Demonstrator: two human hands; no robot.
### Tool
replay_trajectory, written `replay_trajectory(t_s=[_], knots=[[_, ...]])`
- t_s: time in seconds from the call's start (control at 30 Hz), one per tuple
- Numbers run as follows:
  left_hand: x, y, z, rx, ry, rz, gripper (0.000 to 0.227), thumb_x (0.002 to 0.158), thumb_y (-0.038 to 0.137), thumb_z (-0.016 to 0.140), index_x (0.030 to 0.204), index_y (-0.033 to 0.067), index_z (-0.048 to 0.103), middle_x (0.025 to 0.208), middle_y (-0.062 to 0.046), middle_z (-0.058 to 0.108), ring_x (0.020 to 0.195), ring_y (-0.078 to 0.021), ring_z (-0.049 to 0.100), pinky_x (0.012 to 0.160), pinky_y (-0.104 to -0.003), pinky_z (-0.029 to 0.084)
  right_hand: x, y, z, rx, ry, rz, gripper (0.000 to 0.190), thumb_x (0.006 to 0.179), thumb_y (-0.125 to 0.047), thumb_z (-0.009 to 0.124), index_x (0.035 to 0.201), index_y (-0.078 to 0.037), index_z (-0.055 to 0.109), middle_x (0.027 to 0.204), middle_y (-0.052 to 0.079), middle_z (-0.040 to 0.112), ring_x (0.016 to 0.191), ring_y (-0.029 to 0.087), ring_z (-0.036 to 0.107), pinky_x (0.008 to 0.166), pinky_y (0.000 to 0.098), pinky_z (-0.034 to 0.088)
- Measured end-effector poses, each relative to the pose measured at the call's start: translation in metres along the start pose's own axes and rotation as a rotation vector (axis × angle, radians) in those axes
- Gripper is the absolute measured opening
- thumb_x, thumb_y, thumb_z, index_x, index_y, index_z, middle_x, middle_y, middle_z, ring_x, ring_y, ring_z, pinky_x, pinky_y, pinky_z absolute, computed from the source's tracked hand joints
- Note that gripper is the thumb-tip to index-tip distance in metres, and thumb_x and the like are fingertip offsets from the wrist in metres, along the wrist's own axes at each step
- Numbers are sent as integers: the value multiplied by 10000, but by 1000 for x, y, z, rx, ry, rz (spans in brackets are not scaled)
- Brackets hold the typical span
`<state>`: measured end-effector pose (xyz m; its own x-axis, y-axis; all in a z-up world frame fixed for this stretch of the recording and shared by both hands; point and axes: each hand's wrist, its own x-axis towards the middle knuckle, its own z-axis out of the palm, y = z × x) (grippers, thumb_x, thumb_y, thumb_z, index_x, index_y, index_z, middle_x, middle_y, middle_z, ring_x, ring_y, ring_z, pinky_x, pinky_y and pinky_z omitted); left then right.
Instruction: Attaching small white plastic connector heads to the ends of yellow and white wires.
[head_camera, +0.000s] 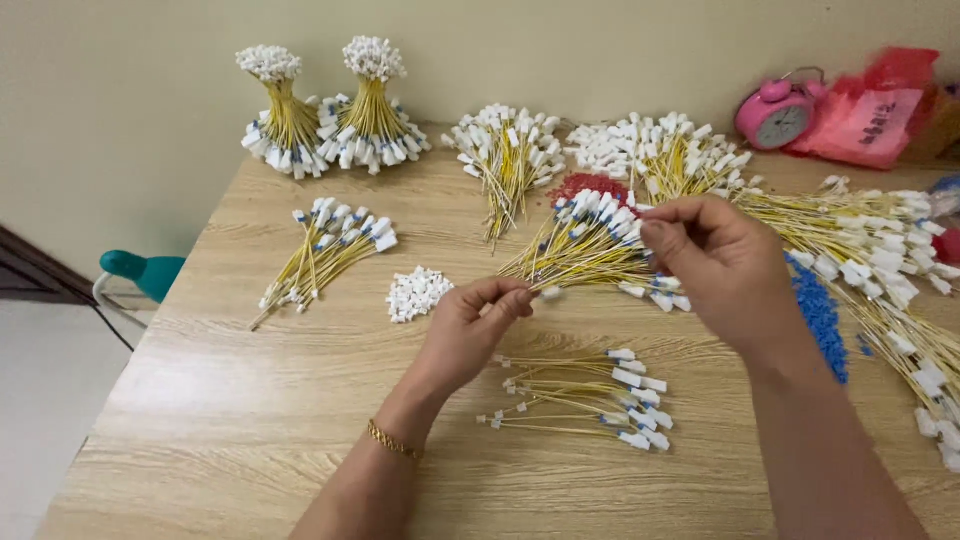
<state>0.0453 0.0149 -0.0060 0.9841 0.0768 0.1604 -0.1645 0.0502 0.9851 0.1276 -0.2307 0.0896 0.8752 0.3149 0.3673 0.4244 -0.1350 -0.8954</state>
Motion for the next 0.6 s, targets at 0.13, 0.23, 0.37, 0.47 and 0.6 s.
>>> replay_trajectory(t_s=[0.13,0.23,0.37,0.47,0.6], knots=[[6,-8,-5,71,50,-32,228,993,189,674,1130,27,759,877,0,738,818,-55,628,729,-220,521,-3,13,1,-121,-11,18,149,1001,-178,691,1085,-55,698,851,-31,650,750,28,574,644,195,490],[5,-8,-8,71,86,-37,226,991,191,669,1118,26,757,879,3,740,817,-54,639,732,-217,526,-6,11,7,-264,-58,153,165,1006,-194,729,1075,-44,733,803,48,597,707,140,503,600,311,411],[3,-7,-1,40,95,-32,216,990,183,675,1120,32,758,896,2,742,835,-54,650,739,-215,529,-8,-18,31,-956,-5,-790,208,856,-312,713,991,-154,723,1035,69,730,1001,295,668,892,428,472],[2,-6,7,60,95,-7,215,987,183,680,1132,43,756,908,0,744,843,-58,656,735,-220,536,-9,-8,46,-879,-129,-697,229,869,-311,707,1036,-158,742,1030,66,746,986,292,680,893,439,470],[-1,-6,8,117,92,87,237,979,197,693,1155,47,752,955,-15,760,882,-75,668,774,-235,561,-8,7,52,-592,-388,-153,207,940,-257,688,1082,-123,760,964,59,774,854,203,720,754,332,549]])
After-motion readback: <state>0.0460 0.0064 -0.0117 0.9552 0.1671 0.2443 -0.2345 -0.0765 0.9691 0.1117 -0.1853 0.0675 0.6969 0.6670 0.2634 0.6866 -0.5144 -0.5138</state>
